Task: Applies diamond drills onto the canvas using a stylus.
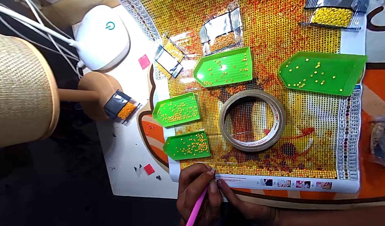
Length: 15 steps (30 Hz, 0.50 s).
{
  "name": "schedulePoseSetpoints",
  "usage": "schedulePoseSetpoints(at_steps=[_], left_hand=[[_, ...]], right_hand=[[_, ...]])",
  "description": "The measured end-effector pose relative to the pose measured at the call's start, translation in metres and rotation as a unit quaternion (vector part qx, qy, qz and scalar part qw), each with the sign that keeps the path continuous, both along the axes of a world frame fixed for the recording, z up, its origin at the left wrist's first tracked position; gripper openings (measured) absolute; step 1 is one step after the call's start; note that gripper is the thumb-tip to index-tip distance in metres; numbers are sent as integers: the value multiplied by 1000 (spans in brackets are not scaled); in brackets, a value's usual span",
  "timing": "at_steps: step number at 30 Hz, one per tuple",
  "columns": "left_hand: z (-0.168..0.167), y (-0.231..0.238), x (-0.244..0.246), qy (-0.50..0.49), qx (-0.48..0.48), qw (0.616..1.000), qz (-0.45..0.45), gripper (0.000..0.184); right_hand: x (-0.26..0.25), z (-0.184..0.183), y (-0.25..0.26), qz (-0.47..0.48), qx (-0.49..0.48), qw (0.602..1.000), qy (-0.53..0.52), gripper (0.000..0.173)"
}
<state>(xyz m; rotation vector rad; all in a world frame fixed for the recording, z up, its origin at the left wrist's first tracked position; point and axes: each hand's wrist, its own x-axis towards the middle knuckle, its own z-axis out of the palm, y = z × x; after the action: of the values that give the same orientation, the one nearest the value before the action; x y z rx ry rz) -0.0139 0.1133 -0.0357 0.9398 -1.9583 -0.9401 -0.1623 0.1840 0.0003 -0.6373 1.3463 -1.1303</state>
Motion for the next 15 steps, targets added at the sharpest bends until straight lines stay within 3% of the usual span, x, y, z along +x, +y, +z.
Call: schedulePoseSetpoints(at_steps=[3,7,11,13,15], left_hand=[[0,0,-1,-6,-3,1000,-2,21],[0,2,-1,-13,-9,1000,1,20],[3,-1,-3,15,18,1000,12,19],[7,-5,-4,61,42,997,31,17],[7,-6,-3,93,55,993,40,18]], right_hand=[[3,-36,24,-14,-112,994,12,37],[-4,17,-20,31,-40,998,31,35],[7,-43,30,-26,-108,994,24,37],[7,-18,11,-33,-68,997,32,33],[4,-3,-5,-22,-99,994,48,34]])
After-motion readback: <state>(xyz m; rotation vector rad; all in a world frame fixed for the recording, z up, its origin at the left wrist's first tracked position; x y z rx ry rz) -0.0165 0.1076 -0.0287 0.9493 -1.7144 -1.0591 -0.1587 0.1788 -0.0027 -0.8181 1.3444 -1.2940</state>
